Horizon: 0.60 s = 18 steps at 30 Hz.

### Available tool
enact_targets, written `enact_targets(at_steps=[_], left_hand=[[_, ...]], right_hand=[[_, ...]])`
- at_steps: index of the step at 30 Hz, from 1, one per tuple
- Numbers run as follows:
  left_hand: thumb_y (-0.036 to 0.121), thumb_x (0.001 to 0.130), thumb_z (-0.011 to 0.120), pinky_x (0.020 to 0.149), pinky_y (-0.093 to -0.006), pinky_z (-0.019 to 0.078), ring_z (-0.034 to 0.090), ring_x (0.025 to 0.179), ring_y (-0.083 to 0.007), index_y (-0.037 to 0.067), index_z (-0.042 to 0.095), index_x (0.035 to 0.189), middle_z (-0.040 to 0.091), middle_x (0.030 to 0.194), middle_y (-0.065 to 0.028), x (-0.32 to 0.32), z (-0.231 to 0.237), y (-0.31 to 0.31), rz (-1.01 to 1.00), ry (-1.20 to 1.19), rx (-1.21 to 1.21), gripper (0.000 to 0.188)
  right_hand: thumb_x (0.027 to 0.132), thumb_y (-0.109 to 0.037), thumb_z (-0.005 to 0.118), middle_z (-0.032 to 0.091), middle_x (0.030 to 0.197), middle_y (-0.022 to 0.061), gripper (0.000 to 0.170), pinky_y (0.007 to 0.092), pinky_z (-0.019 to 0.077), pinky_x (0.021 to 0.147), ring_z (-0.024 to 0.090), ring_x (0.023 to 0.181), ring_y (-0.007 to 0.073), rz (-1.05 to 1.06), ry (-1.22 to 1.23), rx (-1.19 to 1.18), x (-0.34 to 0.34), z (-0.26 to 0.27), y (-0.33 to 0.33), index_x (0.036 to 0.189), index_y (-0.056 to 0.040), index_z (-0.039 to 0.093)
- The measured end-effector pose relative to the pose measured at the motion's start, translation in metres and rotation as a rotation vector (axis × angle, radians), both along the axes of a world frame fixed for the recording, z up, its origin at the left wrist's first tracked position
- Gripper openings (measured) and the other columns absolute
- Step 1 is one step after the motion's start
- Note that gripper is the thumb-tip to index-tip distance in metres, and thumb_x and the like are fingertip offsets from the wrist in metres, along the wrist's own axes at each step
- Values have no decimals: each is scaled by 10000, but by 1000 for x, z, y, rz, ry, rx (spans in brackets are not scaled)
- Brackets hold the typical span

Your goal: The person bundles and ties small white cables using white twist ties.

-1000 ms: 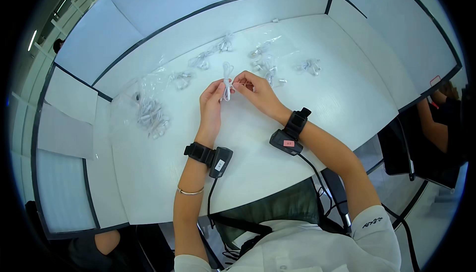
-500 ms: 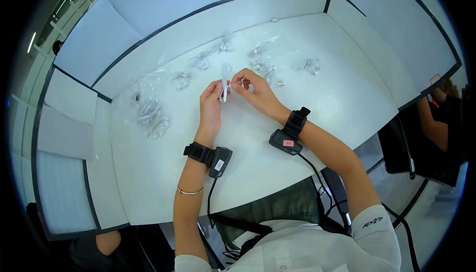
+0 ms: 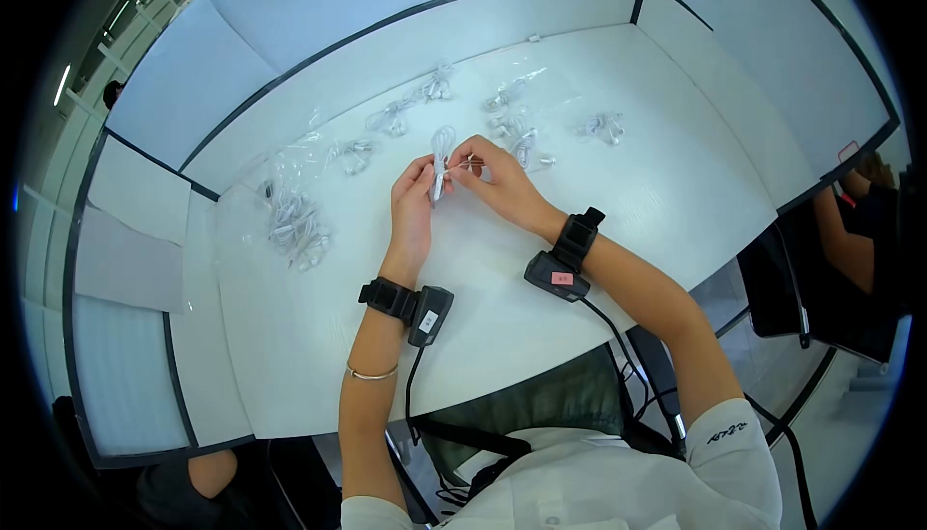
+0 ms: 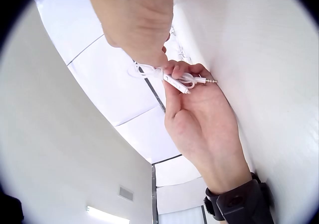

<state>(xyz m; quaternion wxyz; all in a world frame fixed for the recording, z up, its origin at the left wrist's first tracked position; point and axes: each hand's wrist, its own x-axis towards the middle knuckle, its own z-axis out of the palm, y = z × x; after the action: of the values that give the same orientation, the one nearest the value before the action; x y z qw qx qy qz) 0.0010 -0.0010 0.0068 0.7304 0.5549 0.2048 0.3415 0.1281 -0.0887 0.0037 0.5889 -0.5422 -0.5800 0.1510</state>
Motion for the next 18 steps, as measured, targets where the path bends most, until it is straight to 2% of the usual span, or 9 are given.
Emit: enact_targets(at_steps=[10, 13, 16, 18], left_hand=[[155, 916, 400, 613, -202, 336, 422, 625, -62, 10, 535, 987, 513, 733, 9, 1, -1, 2, -17, -10, -24, 210], [162, 902, 451, 602, -194, 316, 404, 620, -54, 25, 524, 967, 495, 719, 21, 2, 4, -4, -11, -50, -51, 169], [173, 894, 507, 605, -188, 305, 397, 634, -44, 26, 520, 979, 484, 721, 32, 3, 3, -3, 11, 55, 111, 171], [185, 891, 534, 606, -187, 304, 398, 649, -42, 27, 524, 977, 488, 736, 33, 2, -3, 0, -2, 58, 133, 181]], right_hand=[[856, -122, 576, 585, 807, 20, 102, 250, 370, 657, 483, 718, 107, 41, -16, -28, -2, 3, 1, 910, -40, 548], [857, -125, 577, 588, 810, 27, 107, 252, 377, 664, 492, 725, 109, 37, 5, -45, -1, 0, 2, 907, -35, 552], [854, -124, 580, 587, 810, 33, 111, 259, 387, 667, 501, 734, 114, 19, -9, -38, 0, 2, 2, 905, -29, 558], [814, -127, 601, 594, 786, 54, 123, 278, 400, 606, 506, 670, 152, -27, -14, 3, -1, 0, 3, 875, -26, 569]])
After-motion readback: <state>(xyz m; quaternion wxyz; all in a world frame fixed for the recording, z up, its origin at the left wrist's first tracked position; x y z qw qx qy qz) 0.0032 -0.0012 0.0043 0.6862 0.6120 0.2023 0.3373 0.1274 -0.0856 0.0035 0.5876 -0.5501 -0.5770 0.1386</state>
